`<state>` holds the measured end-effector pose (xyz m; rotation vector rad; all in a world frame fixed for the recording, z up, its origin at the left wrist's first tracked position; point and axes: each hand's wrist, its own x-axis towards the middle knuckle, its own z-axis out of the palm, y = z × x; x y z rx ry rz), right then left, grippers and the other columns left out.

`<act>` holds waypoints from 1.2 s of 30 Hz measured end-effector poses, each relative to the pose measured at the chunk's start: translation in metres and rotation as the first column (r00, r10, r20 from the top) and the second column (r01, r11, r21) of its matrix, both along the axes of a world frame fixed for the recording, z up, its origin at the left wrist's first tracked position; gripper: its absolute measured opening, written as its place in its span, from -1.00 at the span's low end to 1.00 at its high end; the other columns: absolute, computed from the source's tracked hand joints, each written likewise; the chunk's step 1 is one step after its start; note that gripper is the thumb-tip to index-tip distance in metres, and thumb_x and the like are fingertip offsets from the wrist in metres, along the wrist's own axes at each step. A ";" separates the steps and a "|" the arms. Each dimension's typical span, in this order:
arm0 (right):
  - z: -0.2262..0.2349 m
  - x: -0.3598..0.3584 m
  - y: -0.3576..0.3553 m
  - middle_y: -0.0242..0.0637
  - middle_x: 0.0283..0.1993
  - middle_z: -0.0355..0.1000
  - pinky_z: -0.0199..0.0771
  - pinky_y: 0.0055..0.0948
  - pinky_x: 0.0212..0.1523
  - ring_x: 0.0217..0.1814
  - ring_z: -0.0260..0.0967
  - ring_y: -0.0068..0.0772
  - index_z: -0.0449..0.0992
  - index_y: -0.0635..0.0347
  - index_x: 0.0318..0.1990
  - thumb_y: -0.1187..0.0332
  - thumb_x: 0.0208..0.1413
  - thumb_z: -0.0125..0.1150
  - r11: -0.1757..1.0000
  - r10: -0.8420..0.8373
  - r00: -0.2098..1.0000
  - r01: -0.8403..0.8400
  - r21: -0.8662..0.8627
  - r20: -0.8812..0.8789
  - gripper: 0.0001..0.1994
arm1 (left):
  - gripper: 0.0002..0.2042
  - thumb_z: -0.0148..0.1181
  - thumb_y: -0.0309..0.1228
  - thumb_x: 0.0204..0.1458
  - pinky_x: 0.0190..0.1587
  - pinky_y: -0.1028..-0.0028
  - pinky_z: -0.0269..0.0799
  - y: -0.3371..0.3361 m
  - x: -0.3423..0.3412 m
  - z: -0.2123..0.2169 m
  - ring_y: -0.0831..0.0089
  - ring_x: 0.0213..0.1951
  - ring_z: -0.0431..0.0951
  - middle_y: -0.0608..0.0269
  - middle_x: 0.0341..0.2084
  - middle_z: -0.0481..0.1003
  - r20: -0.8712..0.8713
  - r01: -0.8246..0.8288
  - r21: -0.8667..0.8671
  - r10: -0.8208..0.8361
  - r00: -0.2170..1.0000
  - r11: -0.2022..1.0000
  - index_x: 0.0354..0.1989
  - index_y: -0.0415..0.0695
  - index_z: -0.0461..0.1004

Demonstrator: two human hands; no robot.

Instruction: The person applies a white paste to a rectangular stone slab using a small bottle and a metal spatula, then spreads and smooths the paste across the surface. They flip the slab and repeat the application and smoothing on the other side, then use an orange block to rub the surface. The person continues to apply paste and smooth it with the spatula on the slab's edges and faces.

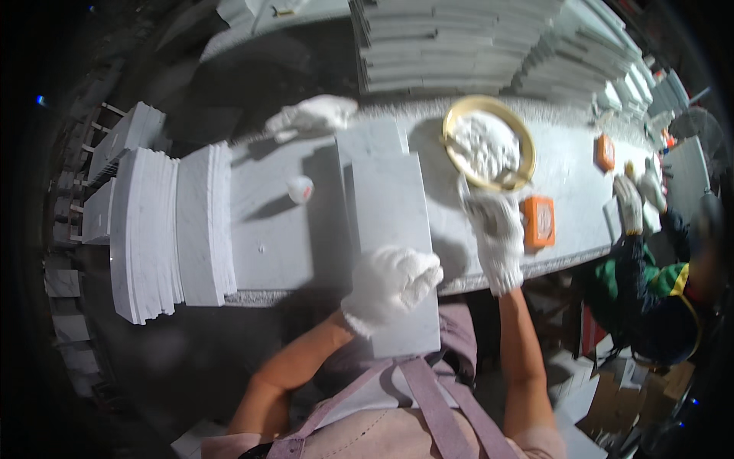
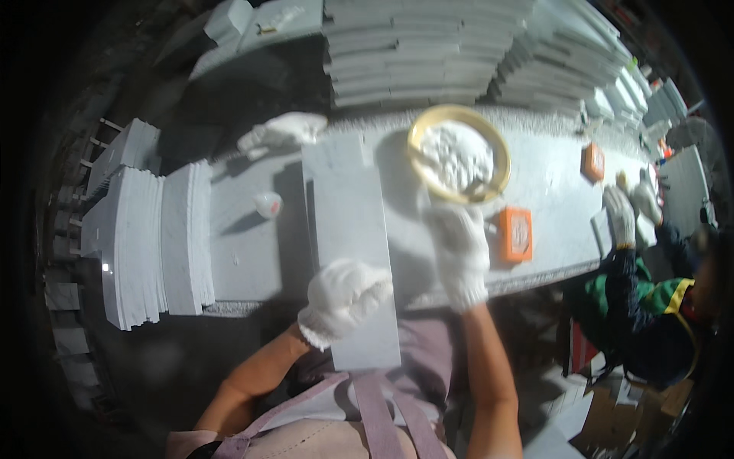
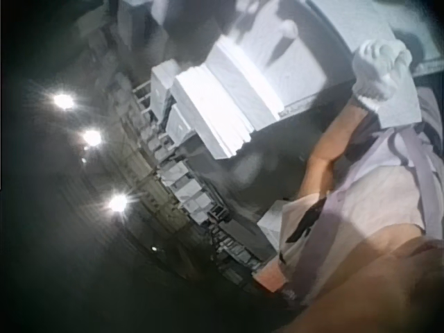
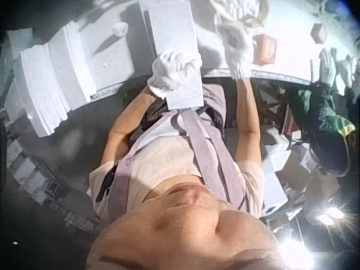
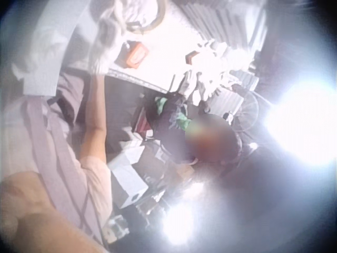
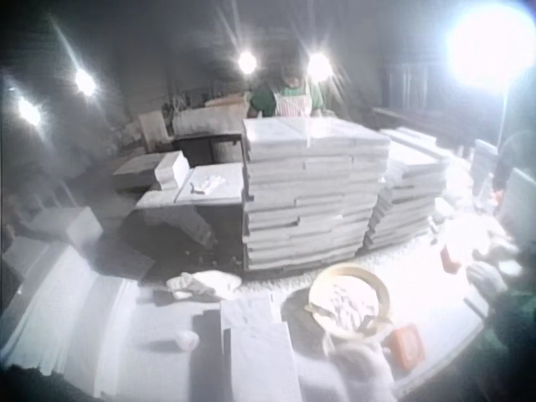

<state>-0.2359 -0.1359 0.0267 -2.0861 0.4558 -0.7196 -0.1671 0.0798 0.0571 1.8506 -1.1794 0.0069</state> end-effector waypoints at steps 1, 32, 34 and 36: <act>0.003 -0.011 0.000 -0.30 -0.03 0.55 0.60 -0.37 -0.03 0.01 0.55 -0.41 0.63 0.16 -0.03 0.57 0.24 0.27 0.972 -0.035 0.998 0.044 0.231 -0.044 -0.81 | -0.82 0.40 -0.36 0.04 -0.22 0.22 0.54 -0.002 0.003 0.002 0.13 -0.34 0.63 0.24 -0.37 0.63 -0.010 0.001 -0.010 -0.001 1.000 1.000 -0.18 -0.05 0.64; 0.027 -0.028 0.022 -0.20 0.02 0.50 0.63 -0.42 -0.22 -0.18 0.59 -0.39 0.55 0.15 0.25 0.59 0.29 0.14 0.920 0.197 0.978 -0.162 -0.356 0.065 -0.61 | -0.49 -0.27 0.08 0.41 0.39 -0.17 0.08 0.044 -0.098 -0.051 0.16 0.33 0.26 0.35 0.33 0.30 -0.050 0.498 0.169 -0.497 0.866 0.851 0.37 0.13 0.31; 0.039 -0.020 0.040 -0.21 0.01 0.53 0.64 -0.39 -0.21 -0.21 0.59 -0.34 0.58 0.03 0.23 0.57 0.23 0.18 0.898 0.170 0.974 -0.215 -0.385 -0.149 -0.58 | -0.47 -0.31 0.09 0.42 0.39 -0.24 0.02 0.046 -0.103 -0.057 0.12 0.37 0.22 0.36 0.38 0.26 -0.427 0.500 -0.135 -0.506 0.750 0.855 0.43 0.16 0.25; 0.054 -0.017 0.051 -0.19 0.03 0.51 0.55 -0.23 0.00 -0.03 0.57 -0.14 0.59 -0.17 0.17 0.18 0.37 0.04 0.823 0.167 0.829 -0.416 -0.388 -0.534 -0.69 | -0.46 -0.32 0.10 0.42 0.41 -0.27 0.00 0.048 -0.106 -0.056 0.11 0.40 0.18 0.36 0.42 0.22 -0.665 0.378 -0.345 -0.508 0.547 0.859 0.45 0.19 0.23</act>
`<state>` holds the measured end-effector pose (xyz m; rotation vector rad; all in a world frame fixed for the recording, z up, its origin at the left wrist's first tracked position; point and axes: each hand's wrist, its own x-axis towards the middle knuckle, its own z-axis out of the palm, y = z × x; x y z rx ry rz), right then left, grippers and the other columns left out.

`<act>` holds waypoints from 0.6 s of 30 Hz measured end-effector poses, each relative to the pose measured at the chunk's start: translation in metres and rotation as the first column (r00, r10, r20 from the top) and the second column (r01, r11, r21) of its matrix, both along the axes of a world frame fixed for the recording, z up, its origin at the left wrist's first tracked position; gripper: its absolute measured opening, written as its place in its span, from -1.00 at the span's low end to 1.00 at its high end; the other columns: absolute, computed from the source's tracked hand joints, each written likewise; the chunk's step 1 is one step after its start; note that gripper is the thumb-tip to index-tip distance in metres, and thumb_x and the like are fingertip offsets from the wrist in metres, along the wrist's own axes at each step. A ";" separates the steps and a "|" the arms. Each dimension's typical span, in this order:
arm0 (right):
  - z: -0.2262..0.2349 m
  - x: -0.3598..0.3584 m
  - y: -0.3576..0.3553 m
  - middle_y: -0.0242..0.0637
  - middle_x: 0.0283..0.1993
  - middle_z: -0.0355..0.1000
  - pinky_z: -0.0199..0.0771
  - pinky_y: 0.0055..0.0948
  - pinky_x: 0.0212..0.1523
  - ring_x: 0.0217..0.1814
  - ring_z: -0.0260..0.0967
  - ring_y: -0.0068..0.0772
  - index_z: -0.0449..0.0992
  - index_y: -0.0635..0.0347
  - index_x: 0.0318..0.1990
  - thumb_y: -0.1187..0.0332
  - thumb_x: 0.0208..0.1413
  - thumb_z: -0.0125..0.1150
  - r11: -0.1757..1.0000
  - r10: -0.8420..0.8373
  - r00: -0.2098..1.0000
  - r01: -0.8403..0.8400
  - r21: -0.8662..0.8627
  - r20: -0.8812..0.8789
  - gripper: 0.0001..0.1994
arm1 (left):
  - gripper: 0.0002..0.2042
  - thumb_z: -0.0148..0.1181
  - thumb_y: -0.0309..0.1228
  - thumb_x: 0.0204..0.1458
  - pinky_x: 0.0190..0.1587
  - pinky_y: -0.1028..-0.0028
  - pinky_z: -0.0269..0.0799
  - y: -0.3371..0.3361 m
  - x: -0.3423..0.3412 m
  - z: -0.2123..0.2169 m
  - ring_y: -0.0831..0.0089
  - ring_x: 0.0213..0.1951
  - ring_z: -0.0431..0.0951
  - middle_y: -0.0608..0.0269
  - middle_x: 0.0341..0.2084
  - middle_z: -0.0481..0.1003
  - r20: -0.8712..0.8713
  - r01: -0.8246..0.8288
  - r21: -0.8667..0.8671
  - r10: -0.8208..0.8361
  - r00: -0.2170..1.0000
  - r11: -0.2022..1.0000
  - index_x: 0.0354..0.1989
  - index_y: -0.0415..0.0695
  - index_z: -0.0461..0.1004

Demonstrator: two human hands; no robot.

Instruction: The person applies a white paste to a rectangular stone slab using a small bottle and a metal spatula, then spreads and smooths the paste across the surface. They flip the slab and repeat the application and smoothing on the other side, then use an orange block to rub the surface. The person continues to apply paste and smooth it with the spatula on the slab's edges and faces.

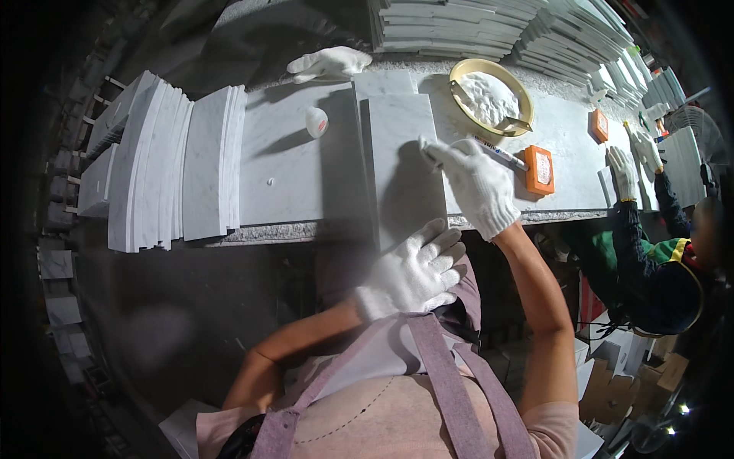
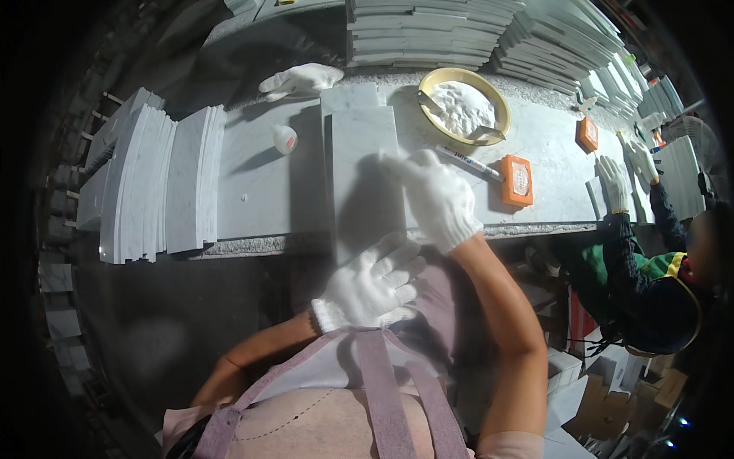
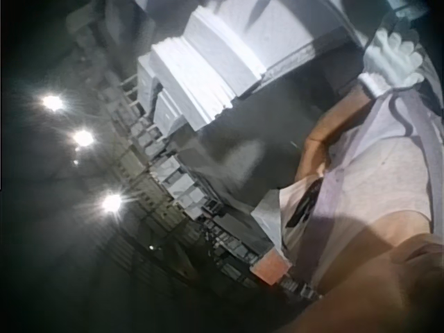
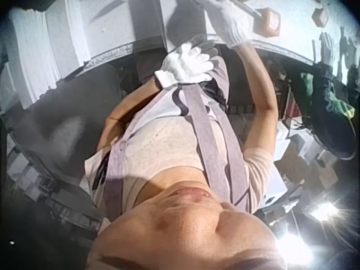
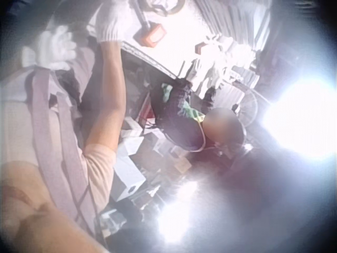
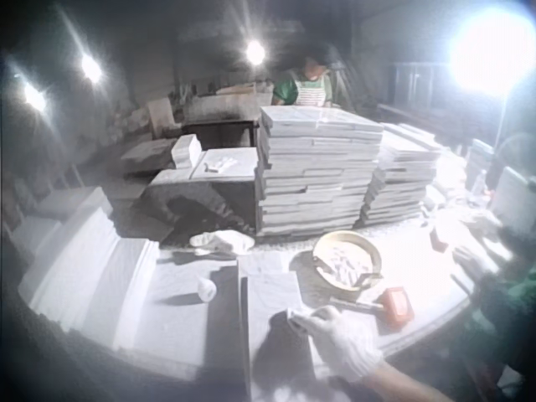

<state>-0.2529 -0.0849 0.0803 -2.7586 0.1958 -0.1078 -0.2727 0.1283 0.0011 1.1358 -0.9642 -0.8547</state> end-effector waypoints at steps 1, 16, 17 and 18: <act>0.004 0.000 0.009 -0.17 0.02 0.50 0.57 -0.21 -0.04 -0.06 0.58 -0.15 0.56 -0.18 0.20 0.18 0.36 0.05 0.999 0.039 0.998 -0.040 -0.033 -0.039 -0.68 | -0.46 -0.32 0.09 0.42 0.42 -0.26 0.00 0.001 -0.001 0.003 0.11 0.42 0.17 0.36 0.44 0.21 -0.256 0.005 -0.006 -0.006 0.967 1.000 0.46 0.20 0.22; 0.040 0.046 0.023 -0.05 -0.01 0.49 0.60 -0.12 -0.33 -0.19 0.61 -0.05 0.31 -0.02 0.35 0.35 0.27 0.07 0.930 0.177 0.949 -0.248 -0.270 -0.263 -0.52 | -0.51 -0.13 -0.16 0.40 0.38 0.03 0.18 -0.005 -0.002 0.008 0.18 0.35 0.23 0.22 0.36 0.27 -0.950 -0.148 -0.311 -0.307 0.046 0.939 0.44 -0.02 0.20; 0.041 0.045 0.022 -0.06 -0.01 0.49 0.60 -0.12 -0.33 -0.19 0.61 -0.05 0.32 -0.03 0.34 0.34 0.28 0.06 0.945 0.172 0.960 -0.225 -0.237 -0.222 -0.54 | -0.51 -0.12 -0.18 0.39 0.37 0.07 0.19 -0.008 -0.001 0.003 0.19 0.32 0.25 0.21 0.33 0.29 -0.924 -0.169 -0.380 -0.379 0.042 0.909 0.44 -0.05 0.20; 0.040 0.049 0.019 -0.06 0.00 0.49 0.60 -0.11 -0.31 -0.19 0.61 -0.04 0.34 -0.01 0.33 0.33 0.30 0.05 0.951 0.120 0.954 -0.190 -0.243 -0.276 -0.56 | -0.51 -0.11 -0.18 0.38 0.40 0.09 0.17 -0.012 0.000 -0.002 0.21 0.34 0.24 0.22 0.32 0.30 -0.898 -0.158 -0.436 -0.439 0.017 0.886 0.42 -0.05 0.21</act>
